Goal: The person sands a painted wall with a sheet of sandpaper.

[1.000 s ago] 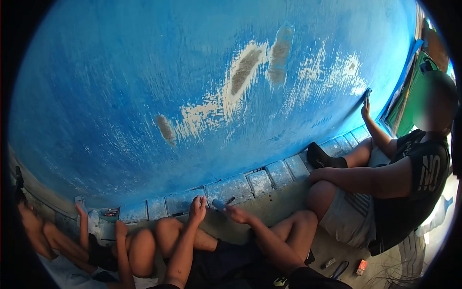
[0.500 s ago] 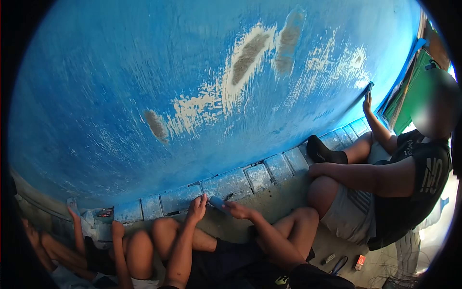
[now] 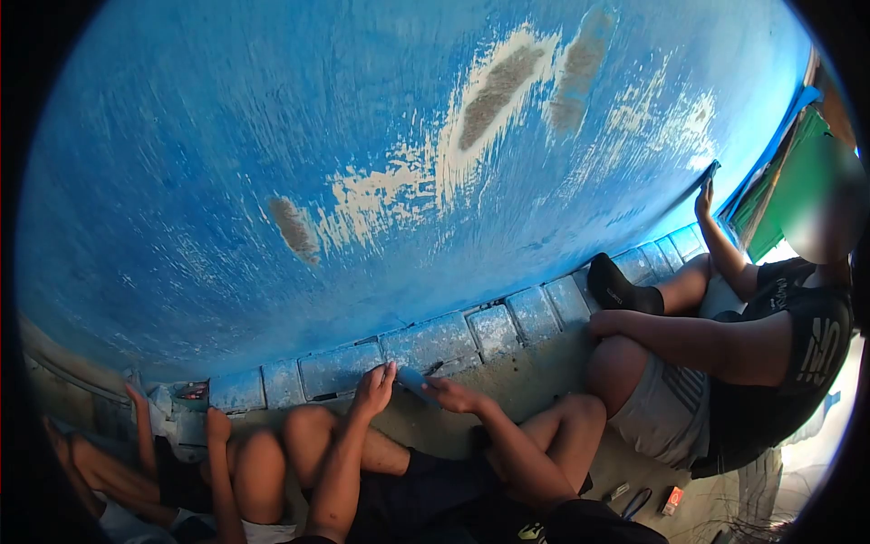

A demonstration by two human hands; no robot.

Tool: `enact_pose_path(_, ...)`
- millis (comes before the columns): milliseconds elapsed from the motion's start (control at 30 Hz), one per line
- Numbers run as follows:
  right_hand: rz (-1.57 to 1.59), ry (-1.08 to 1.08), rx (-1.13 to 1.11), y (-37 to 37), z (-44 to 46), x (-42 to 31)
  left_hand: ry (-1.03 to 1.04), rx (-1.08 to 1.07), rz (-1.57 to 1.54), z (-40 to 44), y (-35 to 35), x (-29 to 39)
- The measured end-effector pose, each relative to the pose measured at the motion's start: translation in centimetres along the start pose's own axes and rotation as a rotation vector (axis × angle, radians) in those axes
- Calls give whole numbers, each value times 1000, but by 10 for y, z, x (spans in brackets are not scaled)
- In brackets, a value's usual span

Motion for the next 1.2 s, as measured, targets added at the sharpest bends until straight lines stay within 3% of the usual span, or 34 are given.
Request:
enact_pose_path(567, -5, -51, 8, -2, -2, -7, -13, -10, -56, -3, -3, 8)
enact_pose_path(633, 2, -46, 21, -3, -2, -10, 59, 25, -64, -5, -6, 4)
enact_pose_path(700, 0, -152, -7, -1, -2, -13, 156, 75, -60, 2, -2, 6)
enact_pose_path(733, -15, -97, -38, -4, -5, -14, 182, 89, -42, 3, -1, 5)
enact_pose_path(800, -51, -174, -7, 6, 12, 5, 17, -14, -98, 4, 6, -11)
enact_pose_path(833, -90, -312, 44, 11, 22, 25, 46, -47, -100, 8, 14, -16)
enact_pose_path(867, -91, -301, 69, 2, 15, 16, 24, -31, -121, 10, 13, -27)
enact_pose_path(933, 21, -62, -75, 5, 4, -3, -1, -4, -139, 12, 11, -31)
enact_pose_path(1067, -56, -80, -19, 1, -2, -11, 61, 19, -129, 11, 9, -27)
enact_pose_path(1133, -30, -162, -20, 1, 1, -10, 111, 42, -97, 9, 7, -19)
enact_pose_path(1200, -187, -510, 23, 12, 17, 16, 177, 73, -96, -5, -3, 16)
Point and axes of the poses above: each hand's wrist, its own z-axis towards the middle knuckle, its own y-axis out of the palm, x = y × z, the point moved 8 cm from there along z, towards the middle knuckle, and after that the axes turned 7 degrees about -y, right-handed, at the moved point
